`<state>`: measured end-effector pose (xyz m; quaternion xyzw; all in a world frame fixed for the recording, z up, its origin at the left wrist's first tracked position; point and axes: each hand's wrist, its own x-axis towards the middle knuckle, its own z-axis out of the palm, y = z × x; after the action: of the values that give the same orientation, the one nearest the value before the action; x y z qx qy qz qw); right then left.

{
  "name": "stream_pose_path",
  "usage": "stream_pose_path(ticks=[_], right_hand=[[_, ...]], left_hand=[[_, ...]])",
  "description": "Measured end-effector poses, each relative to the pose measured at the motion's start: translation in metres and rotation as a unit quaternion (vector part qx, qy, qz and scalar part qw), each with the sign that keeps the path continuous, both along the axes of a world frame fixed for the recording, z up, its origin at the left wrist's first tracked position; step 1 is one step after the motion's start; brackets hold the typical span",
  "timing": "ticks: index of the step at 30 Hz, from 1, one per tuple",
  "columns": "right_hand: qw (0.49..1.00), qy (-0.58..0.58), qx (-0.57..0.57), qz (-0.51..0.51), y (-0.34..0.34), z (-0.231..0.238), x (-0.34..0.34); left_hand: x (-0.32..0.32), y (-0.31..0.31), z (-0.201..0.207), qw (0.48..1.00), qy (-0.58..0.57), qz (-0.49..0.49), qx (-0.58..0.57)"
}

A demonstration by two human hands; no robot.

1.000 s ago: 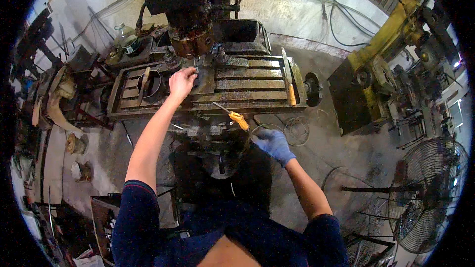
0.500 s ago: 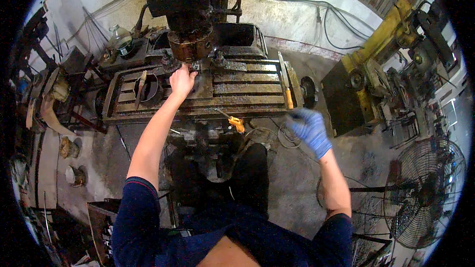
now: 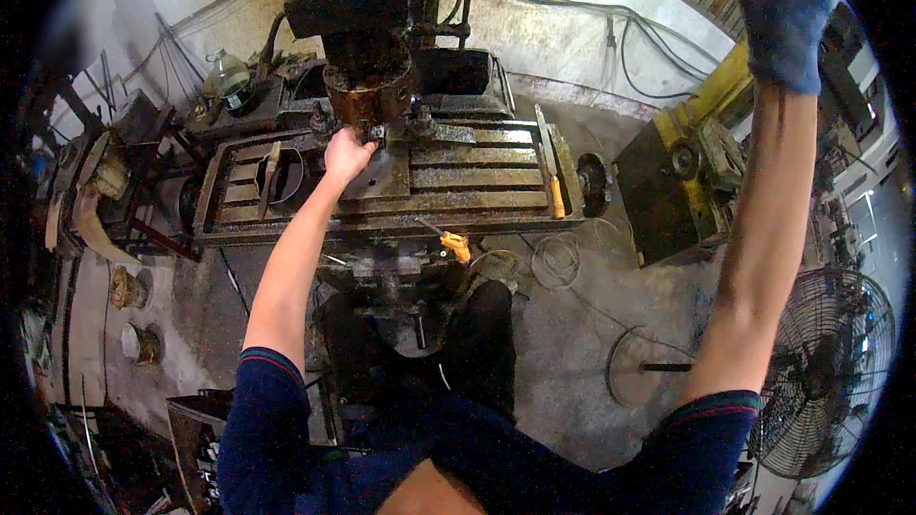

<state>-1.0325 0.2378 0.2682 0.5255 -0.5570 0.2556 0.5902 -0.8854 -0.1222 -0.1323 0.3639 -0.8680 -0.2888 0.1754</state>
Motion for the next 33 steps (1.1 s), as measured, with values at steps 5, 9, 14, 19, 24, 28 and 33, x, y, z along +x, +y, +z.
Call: stream_pose_path(ticks=[5, 9, 14, 19, 24, 28, 33], right_hand=[[0.978, -0.114, -0.096, 0.144, 0.015, -0.058, 0.011], [0.979, -0.156, -0.089, 0.097, 0.018, -0.089, 0.045], [0.902, -0.306, -0.053, 0.299, 0.022, -0.12, 0.039], [0.883, -0.342, -0.067, 0.314, 0.018, -0.158, 0.054], [0.876, -0.34, -0.078, 0.332, 0.016, -0.173, 0.056], [0.908, -0.339, -0.08, 0.233, 0.025, -0.148, 0.055], [0.9, -0.311, -0.079, 0.295, 0.014, -0.172, 0.058]], left_hand=[[0.002, -0.004, -0.012, 0.999, 0.039, 0.013, -0.024], [-0.004, -0.006, -0.014, 0.999, 0.037, 0.012, 0.0], [-0.002, -0.015, -0.026, 0.998, 0.056, 0.026, 0.007], [-0.008, -0.016, -0.028, 0.999, 0.03, 0.029, -0.006], [-0.007, -0.017, -0.024, 1.0, 0.01, 0.016, 0.017], [-0.01, -0.013, -0.024, 1.0, 0.019, 0.022, -0.011], [-0.01, -0.012, -0.026, 0.999, 0.031, 0.021, -0.03]])
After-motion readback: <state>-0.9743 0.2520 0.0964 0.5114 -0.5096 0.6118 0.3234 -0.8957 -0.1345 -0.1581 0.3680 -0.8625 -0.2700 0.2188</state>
